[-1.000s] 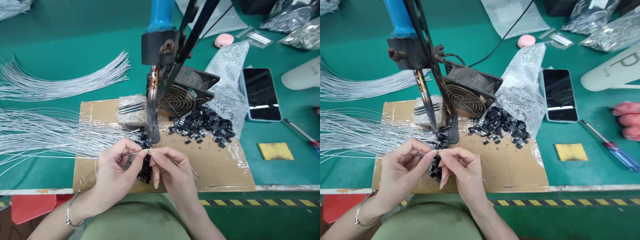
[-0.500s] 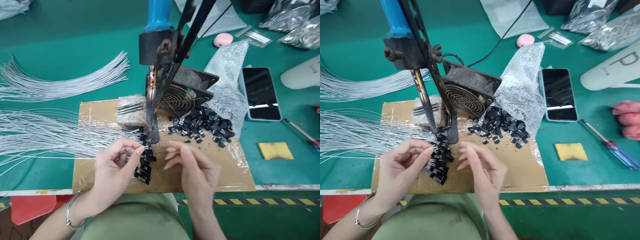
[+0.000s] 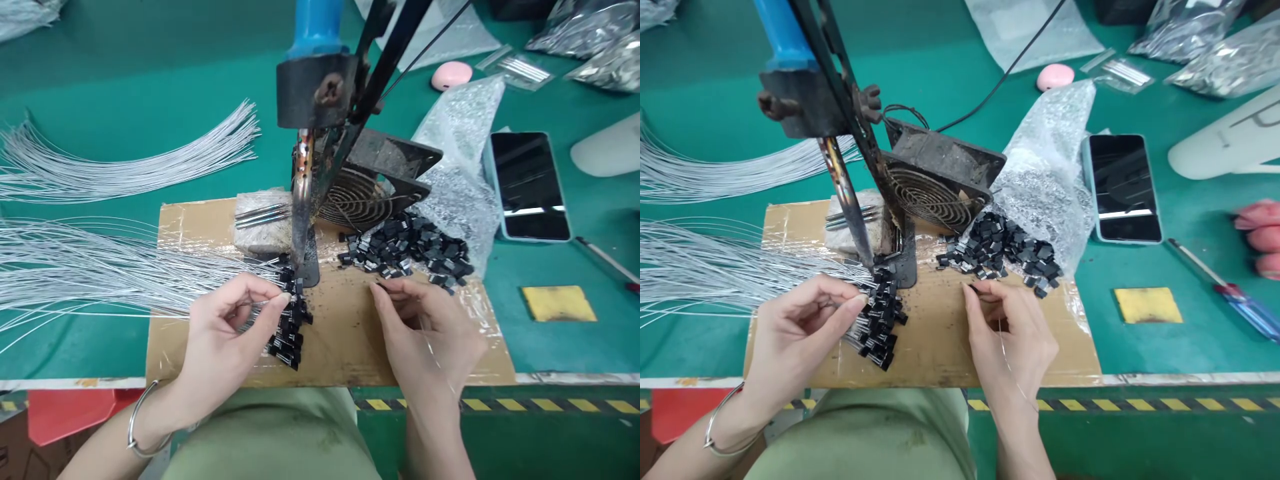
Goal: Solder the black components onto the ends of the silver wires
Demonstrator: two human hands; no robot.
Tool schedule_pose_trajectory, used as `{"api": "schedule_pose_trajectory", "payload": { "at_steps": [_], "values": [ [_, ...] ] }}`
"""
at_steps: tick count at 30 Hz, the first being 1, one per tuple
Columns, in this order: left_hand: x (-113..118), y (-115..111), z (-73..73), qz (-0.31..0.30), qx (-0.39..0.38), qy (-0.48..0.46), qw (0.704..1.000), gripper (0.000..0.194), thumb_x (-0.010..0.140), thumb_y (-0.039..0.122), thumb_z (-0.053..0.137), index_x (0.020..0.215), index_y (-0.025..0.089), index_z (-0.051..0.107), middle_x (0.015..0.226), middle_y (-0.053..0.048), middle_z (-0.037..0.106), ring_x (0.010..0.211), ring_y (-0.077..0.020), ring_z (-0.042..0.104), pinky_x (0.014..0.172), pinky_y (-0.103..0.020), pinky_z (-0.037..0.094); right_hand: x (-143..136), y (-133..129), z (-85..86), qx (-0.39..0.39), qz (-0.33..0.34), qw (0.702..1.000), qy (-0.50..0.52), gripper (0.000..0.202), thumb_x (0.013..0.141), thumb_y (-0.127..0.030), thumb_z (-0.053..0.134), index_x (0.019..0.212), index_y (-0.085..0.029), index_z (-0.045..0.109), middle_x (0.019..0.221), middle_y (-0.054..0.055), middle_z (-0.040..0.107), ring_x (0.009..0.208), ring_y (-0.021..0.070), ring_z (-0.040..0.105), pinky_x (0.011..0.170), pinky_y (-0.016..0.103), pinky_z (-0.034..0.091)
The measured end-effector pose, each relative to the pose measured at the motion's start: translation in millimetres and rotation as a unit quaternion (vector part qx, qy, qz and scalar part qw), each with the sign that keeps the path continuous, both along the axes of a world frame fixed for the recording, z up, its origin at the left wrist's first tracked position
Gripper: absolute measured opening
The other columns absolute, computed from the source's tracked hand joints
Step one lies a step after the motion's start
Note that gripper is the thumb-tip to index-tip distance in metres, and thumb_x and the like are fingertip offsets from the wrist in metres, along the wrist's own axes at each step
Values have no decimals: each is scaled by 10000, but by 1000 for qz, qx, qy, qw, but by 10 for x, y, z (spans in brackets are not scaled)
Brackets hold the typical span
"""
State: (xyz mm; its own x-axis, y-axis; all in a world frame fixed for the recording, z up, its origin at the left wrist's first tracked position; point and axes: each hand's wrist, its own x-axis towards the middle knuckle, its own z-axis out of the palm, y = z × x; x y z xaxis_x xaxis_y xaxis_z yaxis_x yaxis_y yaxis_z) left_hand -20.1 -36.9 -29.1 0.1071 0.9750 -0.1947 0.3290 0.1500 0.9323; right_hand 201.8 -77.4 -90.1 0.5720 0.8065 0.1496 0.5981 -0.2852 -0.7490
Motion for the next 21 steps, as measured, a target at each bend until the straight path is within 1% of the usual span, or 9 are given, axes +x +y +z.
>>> {"api": "schedule_pose_trajectory", "payload": {
  "at_steps": [2, 4, 6, 9, 12, 17, 19, 21],
  "values": [
    [4, 9, 15, -2, -2, 4, 1000, 81, 945, 230, 741, 864, 222, 751, 694, 23, 640, 564, -105, 452, 515, -258, 314, -61, -9, 22, 18, -42, 992, 114, 169, 863, -361, 817, 924, -205, 789, 818, 34, 783, 651, 162, 690, 642, 311, 567],
    [10, 19, 30, -2, -1, 6, 1000, 91, 944, 226, 738, 854, 219, 745, 689, 24, 637, 557, -104, 439, 515, -258, 313, -131, -7, 69, 61, -59, 977, 194, 175, 814, -340, 864, 896, -201, 797, 787, 31, 791, 663, 174, 724, 644, 305, 605],
    [18, 29, 46, -1, -4, 6, 1000, 97, 943, 220, 738, 846, 217, 740, 695, 24, 646, 553, -101, 432, 517, -257, 313, -201, 3, 135, 94, -33, 966, 241, 120, 814, -288, 875, 882, -207, 818, 782, 23, 792, 630, 155, 708, 624, 287, 616],
    [32, 44, 74, -2, -11, 7, 1000, 105, 937, 216, 743, 832, 213, 734, 686, 26, 647, 545, -99, 425, 512, -258, 305, -300, 28, 233, 109, 29, 946, 304, 35, 860, -226, 846, 893, -233, 843, 742, 4, 766, 593, 139, 680, 560, 262, 598],
    [46, 56, 97, -6, -11, 3, 1000, 110, 930, 206, 742, 821, 205, 734, 673, 22, 647, 548, -102, 443, 514, -254, 320, -393, 69, 304, 98, 70, 923, 366, 58, 891, -215, 817, 900, -257, 856, 684, -10, 739, 558, 134, 664, 512, 251, 583],
    [62, 74, 122, -7, -22, -5, 1000, 100, 928, 196, 744, 828, 201, 739, 683, 14, 684, 570, -106, 505, 539, -244, 367, -524, 142, 375, 56, 115, 877, 463, 94, 907, -230, 804, 917, -296, 871, 712, -14, 768, 549, 112, 679, 528, 222, 607],
    [66, 82, 133, -11, -29, -10, 999, 98, 928, 199, 747, 829, 201, 743, 719, 3, 720, 593, -111, 548, 555, -244, 391, -559, 156, 392, 42, 122, 866, 484, 90, 903, -242, 811, 921, -304, 874, 702, -18, 762, 549, 110, 679, 524, 215, 606],
    [71, 89, 146, -17, -33, -22, 999, 101, 925, 191, 746, 824, 201, 744, 799, -17, 769, 647, -124, 611, 578, -246, 421, -584, 164, 399, 36, 127, 861, 492, 82, 898, -244, 814, 913, -298, 874, 674, -21, 747, 530, 107, 666, 510, 212, 598]
  ]
}}
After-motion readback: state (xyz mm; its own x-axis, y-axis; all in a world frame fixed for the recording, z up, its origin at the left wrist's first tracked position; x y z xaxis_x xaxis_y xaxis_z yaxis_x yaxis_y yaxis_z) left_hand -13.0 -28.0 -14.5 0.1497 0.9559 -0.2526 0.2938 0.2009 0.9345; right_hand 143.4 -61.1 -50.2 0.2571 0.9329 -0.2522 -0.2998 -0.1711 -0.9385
